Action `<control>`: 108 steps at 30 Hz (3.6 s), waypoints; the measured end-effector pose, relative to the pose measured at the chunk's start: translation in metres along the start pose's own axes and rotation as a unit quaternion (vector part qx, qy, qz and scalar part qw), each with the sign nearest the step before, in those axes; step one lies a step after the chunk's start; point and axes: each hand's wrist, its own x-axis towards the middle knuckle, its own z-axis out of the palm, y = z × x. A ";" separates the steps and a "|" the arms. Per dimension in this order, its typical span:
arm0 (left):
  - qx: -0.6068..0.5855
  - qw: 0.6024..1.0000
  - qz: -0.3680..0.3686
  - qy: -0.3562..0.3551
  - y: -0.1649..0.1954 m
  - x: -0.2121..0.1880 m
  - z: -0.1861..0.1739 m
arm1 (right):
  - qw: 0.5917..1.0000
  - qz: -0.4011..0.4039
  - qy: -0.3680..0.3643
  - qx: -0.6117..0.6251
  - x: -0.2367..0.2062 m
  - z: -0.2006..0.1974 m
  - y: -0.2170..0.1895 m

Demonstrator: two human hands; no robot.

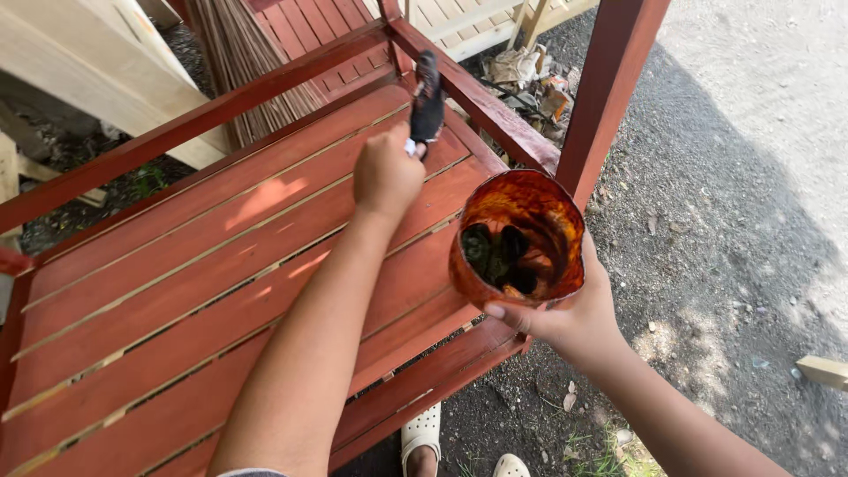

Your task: The person applies reddish-brown wood stain to a slatted wooden bench-style shelf using a brush, holding a stained container of stain in one hand. They dip the brush into the container, wipe it on a cloth, and move around the furniture to coat different slats and surfaces, at one point pouring more stain from a bottle into the container.

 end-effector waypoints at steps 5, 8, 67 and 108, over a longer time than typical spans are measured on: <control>0.003 1.000 -0.003 -0.023 0.051 -0.049 -0.022 | 0.996 -0.017 0.023 -0.081 -0.024 -0.020 -0.017; -0.007 0.999 0.003 -0.036 0.079 -0.076 -0.034 | 0.997 -0.007 0.013 -0.071 -0.042 -0.036 -0.028; 0.080 0.936 -0.238 -0.248 0.198 -0.149 -0.123 | 0.986 0.041 0.148 -0.063 -0.112 -0.093 -0.124; -0.510 0.848 -0.139 0.022 0.261 -0.041 -0.256 | 0.968 0.011 0.187 -0.167 -0.070 -0.046 -0.298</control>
